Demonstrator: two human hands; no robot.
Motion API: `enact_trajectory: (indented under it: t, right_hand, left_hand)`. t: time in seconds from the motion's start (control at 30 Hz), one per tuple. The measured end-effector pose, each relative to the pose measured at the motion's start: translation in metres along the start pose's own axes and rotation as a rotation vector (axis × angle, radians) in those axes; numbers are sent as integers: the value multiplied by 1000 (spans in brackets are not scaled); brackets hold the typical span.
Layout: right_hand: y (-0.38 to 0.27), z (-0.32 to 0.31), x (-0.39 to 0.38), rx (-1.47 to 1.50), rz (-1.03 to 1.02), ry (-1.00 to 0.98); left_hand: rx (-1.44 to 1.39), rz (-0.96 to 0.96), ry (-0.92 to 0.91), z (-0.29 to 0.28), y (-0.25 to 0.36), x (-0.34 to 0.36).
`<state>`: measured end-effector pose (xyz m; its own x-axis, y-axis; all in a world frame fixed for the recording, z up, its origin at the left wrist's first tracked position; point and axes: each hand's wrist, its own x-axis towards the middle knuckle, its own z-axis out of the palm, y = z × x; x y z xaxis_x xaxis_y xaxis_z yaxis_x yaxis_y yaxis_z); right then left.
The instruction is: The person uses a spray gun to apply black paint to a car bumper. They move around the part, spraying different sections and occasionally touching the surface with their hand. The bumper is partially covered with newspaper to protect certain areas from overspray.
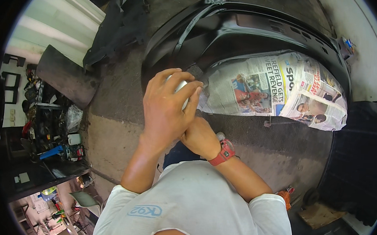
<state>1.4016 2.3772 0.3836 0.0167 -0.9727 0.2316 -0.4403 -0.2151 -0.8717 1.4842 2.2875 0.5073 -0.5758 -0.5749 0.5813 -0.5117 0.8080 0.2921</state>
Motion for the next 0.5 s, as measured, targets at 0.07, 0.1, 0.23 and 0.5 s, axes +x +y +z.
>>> enact_trajectory:
  t: [0.07,0.1,0.23,0.5]
  right_hand:
    - [-3,-1,10,-16,19,0]
    - [-4,0,13,-8,44,-11]
    - [-28,0,36,33,120,3]
    - [-42,34,87,-47,239,-148]
  left_hand:
    - [-63,22,-7,-1,-14,1]
    - [-97,36,-11,-1,-22,2]
    - [-195,85,-10,1,-48,9]
    - [-134,18,-133,-6,-108,24]
